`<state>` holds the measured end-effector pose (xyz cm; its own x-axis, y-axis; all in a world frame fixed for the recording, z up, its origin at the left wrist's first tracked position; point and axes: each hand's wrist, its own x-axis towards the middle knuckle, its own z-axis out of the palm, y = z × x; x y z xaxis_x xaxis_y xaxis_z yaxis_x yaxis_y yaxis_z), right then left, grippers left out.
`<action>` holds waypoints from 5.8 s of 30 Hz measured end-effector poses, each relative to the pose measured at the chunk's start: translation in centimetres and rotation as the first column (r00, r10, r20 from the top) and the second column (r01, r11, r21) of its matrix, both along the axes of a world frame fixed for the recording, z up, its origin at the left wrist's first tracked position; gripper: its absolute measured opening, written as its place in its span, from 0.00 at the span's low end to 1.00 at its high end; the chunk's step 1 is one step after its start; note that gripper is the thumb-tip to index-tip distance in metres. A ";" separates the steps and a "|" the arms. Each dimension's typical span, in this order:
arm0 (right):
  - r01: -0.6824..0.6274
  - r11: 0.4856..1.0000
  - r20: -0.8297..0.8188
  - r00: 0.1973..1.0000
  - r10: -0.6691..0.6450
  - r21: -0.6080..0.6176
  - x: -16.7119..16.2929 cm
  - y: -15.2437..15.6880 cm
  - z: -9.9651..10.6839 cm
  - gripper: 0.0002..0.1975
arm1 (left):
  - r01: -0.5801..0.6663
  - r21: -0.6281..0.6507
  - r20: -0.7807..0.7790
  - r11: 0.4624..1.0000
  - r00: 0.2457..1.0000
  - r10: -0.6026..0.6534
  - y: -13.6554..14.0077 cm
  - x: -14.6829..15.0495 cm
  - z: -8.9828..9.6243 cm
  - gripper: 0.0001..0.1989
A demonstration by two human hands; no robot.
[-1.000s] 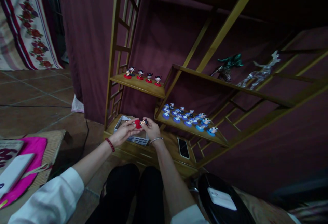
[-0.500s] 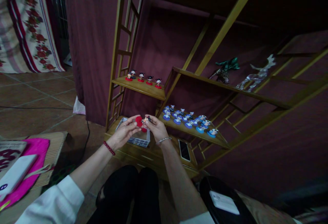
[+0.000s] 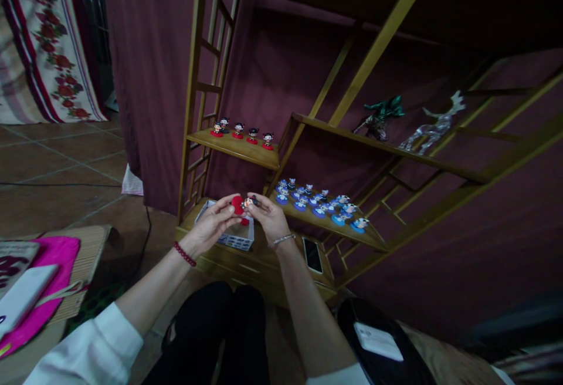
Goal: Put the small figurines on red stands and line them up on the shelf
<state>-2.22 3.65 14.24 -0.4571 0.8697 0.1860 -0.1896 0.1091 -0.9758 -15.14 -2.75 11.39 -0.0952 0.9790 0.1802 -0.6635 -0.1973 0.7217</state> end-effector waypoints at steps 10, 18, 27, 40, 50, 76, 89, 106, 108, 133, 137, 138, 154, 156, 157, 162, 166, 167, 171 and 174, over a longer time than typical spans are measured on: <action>0.019 0.999 0.002 1.000 -0.019 0.027 0.8 -0.2 -0.1 0.23 | -0.003 -0.003 -0.013 1.000 1.000 0.003 -0.2 0.6 0.3 0.18; 0.002 1.000 -0.015 1.000 -0.002 0.003 0.6 -0.2 -0.3 0.22 | -0.010 0.011 -0.033 1.000 0.999 0.011 -0.1 0.4 0.1 0.18; -0.028 0.997 0.032 0.999 0.026 0.076 0.5 0.3 -0.5 0.21 | -0.004 0.018 -0.018 1.000 1.000 0.004 0.3 0.2 -0.6 0.17; -0.076 0.975 0.150 0.988 0.044 0.211 0.1 0.3 0.5 0.20 | 0.034 -0.039 0.073 0.999 0.997 -0.031 0.2 0.0 -0.3 0.14; -0.119 0.910 0.248 0.969 0.018 0.397 0.1 0.4 1.8 0.17 | 0.064 -0.072 0.158 0.995 0.986 -0.051 0.3 0.0 0.2 0.12; -0.254 0.781 0.513 0.853 -0.096 0.570 -1.7 0.9 4.3 0.15 | 0.117 -0.077 0.264 0.990 0.960 -0.092 0.3 -1.2 -0.1 0.08; -0.327 0.750 0.542 0.839 -0.051 0.575 -2.0 1.1 4.6 0.13 | 0.123 -0.123 0.270 0.985 0.959 -0.086 -0.1 -1.5 0.0 0.09; -0.328 0.645 0.587 0.775 -0.234 0.690 -2.6 0.6 5.4 0.13 | 0.091 -0.086 0.287 0.992 0.956 -0.063 0.2 -1.7 0.3 0.08; -0.340 0.635 0.596 0.765 -0.242 0.694 -2.7 0.6 5.7 0.14 | 0.101 -0.077 0.282 0.992 0.956 -0.075 0.3 -1.9 0.3 0.08; -0.270 0.803 0.432 0.902 0.017 0.532 -2.7 2.8 2.5 0.21 | 0.081 -0.140 0.192 0.987 0.980 -0.053 1.0 -2.5 1.3 0.07; -0.270 0.811 0.434 0.901 0.022 0.520 -2.7 2.9 2.6 0.20 | 0.059 -0.150 0.160 0.987 0.987 -0.035 1.1 -2.6 1.7 0.06; -0.271 0.811 0.432 0.902 0.025 0.518 -2.7 3.0 2.7 0.20 | 0.056 -0.149 0.150 0.987 0.988 -0.033 1.2 -2.6 1.8 0.06; -0.169 0.857 0.277 0.960 0.032 0.487 -3.4 3.5 4.6 0.18 | 0.023 -0.156 -0.024 0.988 0.999 -0.027 2.3 -3.7 5.6 0.06; -0.158 0.848 0.275 0.961 0.014 0.506 -3.6 3.6 4.9 0.17 | 0.018 -0.175 -0.047 0.984 0.999 -0.026 2.4 -3.8 6.2 0.07; -0.155 0.845 0.275 0.961 0.009 0.513 -3.7 3.6 5.1 0.17 | 0.014 -0.180 -0.057 0.983 0.998 -0.024 2.4 -3.8 6.5 0.07; -0.127 0.842 0.272 0.962 -0.024 0.524 -4.2 4.2 6.0 0.15 | -0.024 -0.160 -0.097 0.987 0.995 0.008 3.1 -4.4 7.5 0.06; -0.121 0.845 0.254 0.967 -0.018 0.522 -4.8 5.0 6.8 0.15 | -0.100 -0.098 -0.132 0.990 0.988 0.086 4.3 -4.8 8.0 0.04; -0.123 0.846 0.248 0.969 -0.012 0.520 -5.0 5.2 7.0 0.16 | -0.128 -0.090 -0.140 0.988 0.983 0.115 4.5 -4.9 8.2 0.03; -0.123 0.852 0.235 0.972 0.000 0.509 -5.9 6.1 7.8 0.16 | -0.239 -0.077 -0.209 0.968 0.953 0.219 5.2 -5.0 9.3 0.03; -0.120 0.848 0.241 0.971 -0.010 0.516 -6.5 6.9 8.3 0.15 | -0.305 -0.036 -0.261 0.952 0.922 0.285 5.8 -5.1 9.7 0.02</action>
<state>-8.76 10.56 22.57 -0.5866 0.6435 0.4917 0.0071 0.6112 -0.7914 -20.25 3.03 21.14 -0.3431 0.9249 0.1639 -0.3799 -0.2962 0.8763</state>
